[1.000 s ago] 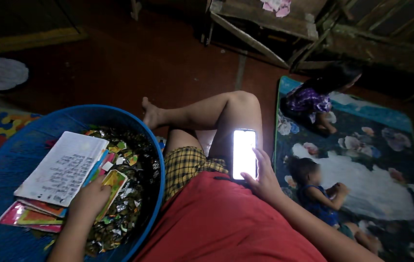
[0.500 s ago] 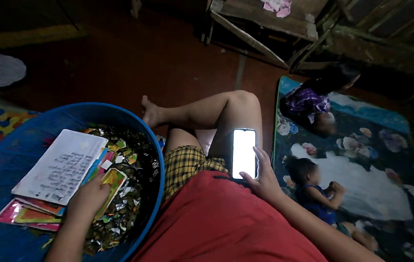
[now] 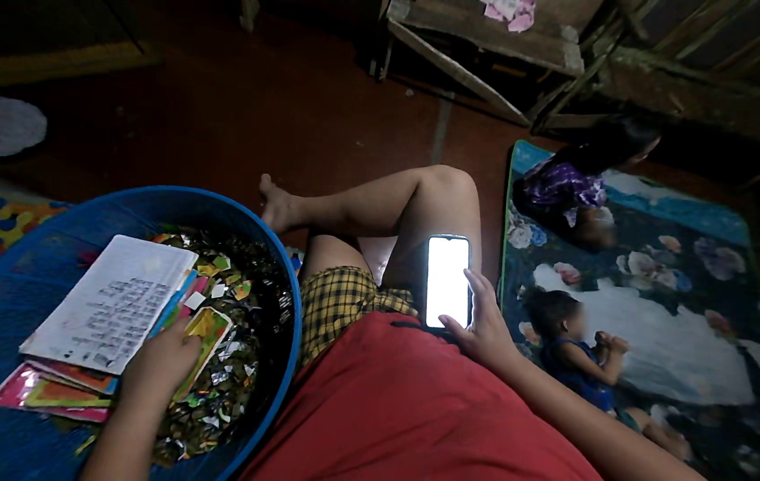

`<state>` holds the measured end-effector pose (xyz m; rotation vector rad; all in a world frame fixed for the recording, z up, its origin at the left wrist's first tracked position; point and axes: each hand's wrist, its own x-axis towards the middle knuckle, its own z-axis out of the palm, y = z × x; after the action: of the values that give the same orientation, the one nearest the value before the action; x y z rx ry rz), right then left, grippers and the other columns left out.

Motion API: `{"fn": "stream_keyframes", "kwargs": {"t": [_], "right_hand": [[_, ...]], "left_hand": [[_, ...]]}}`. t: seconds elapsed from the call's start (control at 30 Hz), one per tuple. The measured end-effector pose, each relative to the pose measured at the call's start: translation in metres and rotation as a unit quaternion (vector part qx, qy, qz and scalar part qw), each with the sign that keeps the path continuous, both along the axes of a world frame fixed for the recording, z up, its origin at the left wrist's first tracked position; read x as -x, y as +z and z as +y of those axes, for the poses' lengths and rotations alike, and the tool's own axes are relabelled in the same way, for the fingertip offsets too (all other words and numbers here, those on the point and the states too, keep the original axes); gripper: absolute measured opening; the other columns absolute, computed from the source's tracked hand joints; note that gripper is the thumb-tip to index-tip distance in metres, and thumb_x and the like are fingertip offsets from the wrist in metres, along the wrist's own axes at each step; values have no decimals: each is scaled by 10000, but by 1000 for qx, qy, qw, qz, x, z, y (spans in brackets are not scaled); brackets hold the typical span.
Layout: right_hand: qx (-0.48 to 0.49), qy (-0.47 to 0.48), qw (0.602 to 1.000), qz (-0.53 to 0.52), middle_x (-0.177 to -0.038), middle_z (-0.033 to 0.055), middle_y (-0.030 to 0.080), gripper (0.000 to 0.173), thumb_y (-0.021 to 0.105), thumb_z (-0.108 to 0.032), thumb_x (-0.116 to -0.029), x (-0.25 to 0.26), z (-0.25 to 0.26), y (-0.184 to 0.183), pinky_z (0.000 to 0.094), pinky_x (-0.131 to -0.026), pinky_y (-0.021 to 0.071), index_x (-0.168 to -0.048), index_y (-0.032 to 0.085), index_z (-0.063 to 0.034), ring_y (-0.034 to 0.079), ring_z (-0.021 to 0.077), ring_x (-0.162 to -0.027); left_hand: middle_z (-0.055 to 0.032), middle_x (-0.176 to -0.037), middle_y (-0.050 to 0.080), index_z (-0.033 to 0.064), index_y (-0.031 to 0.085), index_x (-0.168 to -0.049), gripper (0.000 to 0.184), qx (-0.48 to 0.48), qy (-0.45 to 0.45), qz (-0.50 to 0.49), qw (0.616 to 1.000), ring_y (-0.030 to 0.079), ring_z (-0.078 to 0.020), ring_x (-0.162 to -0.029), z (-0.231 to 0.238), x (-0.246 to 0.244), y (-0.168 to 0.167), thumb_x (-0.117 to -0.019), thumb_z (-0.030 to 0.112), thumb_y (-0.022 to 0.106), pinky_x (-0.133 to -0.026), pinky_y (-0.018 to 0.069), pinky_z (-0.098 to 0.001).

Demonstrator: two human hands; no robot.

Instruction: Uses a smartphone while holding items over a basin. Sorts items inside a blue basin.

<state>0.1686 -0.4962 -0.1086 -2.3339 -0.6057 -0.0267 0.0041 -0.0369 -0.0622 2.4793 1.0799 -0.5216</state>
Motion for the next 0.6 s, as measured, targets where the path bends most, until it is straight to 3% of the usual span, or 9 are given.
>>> {"fn": "stream_keyframes", "kwargs": {"t": [0.6], "right_hand": [[2,-4,1000,-3,-1517,324,404,961,729,-533,-832,1,2,0,435,-1119,427,-1510,392,59,443,368,-1404]], "left_hand": [[-351,-1275,608,-3,578,-1375,379,-4,5,10,1000,561,-551,-1228,0,0,-1,-1046,152,472,-978,395,-761]]}}
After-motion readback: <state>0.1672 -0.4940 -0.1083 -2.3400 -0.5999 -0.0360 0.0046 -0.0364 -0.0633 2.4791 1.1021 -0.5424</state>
